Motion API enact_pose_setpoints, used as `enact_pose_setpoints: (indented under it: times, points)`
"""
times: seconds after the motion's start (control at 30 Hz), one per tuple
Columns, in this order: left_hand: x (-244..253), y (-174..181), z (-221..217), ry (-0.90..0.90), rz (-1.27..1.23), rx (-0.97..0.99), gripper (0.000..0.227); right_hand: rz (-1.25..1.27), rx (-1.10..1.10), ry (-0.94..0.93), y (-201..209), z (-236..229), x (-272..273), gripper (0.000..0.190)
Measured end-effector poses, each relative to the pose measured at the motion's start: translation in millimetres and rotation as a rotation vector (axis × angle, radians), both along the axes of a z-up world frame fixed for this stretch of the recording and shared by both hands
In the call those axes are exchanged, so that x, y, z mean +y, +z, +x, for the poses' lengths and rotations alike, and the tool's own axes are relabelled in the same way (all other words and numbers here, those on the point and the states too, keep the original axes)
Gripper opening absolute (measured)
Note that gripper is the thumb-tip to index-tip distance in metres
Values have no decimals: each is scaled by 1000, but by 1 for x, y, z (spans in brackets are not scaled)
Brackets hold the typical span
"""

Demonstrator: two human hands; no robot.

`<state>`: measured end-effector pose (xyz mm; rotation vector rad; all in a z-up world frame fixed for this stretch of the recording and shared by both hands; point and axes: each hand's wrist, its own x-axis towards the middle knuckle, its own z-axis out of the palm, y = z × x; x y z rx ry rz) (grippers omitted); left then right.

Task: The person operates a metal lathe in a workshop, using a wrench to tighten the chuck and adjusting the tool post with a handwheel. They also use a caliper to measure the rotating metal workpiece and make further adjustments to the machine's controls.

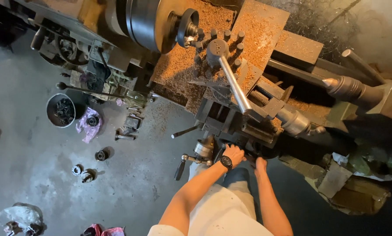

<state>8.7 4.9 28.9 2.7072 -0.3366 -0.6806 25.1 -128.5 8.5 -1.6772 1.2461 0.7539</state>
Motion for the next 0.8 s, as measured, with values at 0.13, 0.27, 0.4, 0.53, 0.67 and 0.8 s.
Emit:
enact_pose_setpoints:
  times: [0.13, 0.27, 0.4, 0.53, 0.67, 0.8]
  points:
    - [-11, -3, -2, 18, 55, -65, 33, -64, 50, -18, -12, 1, -3, 65]
    - [-22, -8, -4, 33, 117, -172, 34, 28, -109, 45, 101, 8, 36, 61]
    - [-28, 2, -3, 49, 131, -179, 33, 100, -181, 44, 57, -3, 20, 59]
    - [-35, 6, -3, 63, 147, -238, 30, 70, -249, 15, 17, -10, 7, 46]
    - [-43, 1, -4, 57, 167, -270, 27, 63, -210, -33, -57, -20, -19, 49]
    - [-48, -3, -5, 55, 155, -269, 25, 125, -122, -32, -175, -36, -63, 43]
